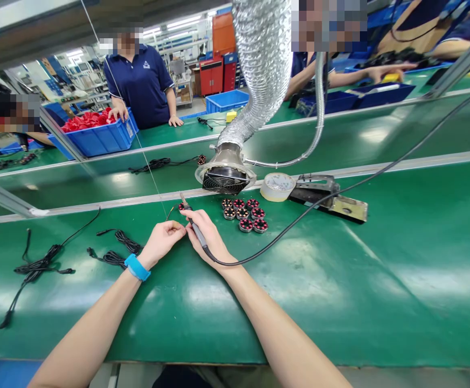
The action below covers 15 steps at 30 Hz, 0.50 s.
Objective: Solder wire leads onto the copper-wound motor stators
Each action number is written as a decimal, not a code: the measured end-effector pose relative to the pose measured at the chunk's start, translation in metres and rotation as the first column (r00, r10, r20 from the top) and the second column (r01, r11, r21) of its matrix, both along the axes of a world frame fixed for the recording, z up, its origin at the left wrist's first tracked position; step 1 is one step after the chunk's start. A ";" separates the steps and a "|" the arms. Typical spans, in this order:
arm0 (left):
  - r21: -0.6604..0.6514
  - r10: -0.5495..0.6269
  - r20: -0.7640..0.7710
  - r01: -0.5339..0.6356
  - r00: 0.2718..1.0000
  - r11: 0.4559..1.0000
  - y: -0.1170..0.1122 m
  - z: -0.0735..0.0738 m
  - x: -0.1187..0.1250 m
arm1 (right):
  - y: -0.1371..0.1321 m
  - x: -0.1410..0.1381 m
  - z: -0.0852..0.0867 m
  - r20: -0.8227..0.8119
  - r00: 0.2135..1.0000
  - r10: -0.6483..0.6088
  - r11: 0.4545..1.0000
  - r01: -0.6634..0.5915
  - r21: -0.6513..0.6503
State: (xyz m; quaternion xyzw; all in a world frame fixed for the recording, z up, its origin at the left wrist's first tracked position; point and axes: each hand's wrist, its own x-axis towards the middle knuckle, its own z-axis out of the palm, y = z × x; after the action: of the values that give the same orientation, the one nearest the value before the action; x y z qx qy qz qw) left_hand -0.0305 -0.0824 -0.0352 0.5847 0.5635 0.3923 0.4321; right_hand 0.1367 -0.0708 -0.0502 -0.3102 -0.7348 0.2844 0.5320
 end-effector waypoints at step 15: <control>-0.164 0.029 0.057 -0.020 0.998 0.986 -0.003 0.012 0.003 | -0.004 0.002 -0.003 0.097 0.995 -0.012 0.999 0.008 0.041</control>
State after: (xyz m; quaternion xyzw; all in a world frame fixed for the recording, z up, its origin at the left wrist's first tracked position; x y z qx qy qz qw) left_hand -0.0272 -0.0852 -0.0227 0.5285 0.5878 0.3673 0.4903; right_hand 0.1392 -0.0748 -0.0529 -0.3162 -0.7640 0.2512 0.5032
